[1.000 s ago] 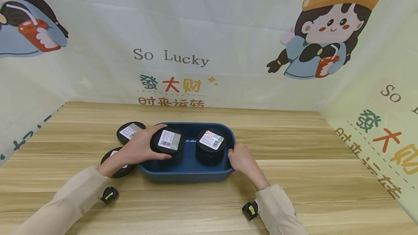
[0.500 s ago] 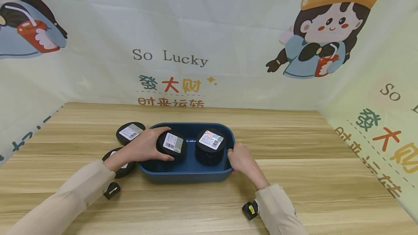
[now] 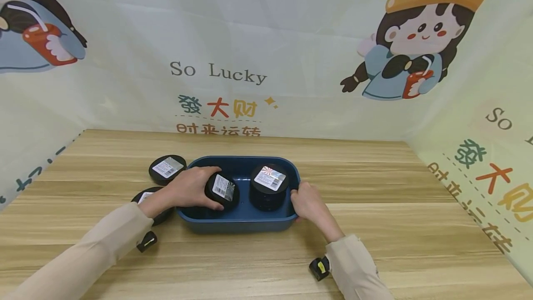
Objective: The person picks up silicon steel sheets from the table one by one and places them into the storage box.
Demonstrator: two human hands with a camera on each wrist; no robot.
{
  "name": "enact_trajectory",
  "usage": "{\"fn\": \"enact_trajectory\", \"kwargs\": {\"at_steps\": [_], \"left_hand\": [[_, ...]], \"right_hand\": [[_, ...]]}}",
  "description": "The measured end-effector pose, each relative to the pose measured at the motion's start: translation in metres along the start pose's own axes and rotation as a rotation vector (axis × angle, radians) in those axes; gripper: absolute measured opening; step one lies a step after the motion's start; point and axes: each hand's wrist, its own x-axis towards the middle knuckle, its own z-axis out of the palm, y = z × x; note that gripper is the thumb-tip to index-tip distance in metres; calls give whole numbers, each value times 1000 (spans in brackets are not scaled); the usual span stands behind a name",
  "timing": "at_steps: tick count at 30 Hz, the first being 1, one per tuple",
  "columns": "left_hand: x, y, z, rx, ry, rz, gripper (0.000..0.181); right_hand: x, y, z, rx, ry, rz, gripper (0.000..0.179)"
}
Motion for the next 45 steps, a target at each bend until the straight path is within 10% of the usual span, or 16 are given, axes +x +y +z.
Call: {"fn": "enact_trajectory", "kwargs": {"at_steps": [45], "left_hand": [[5, 9, 6, 260, -210, -8, 74]], "right_hand": [[-1, -1, 0, 38, -15, 19, 18]]}}
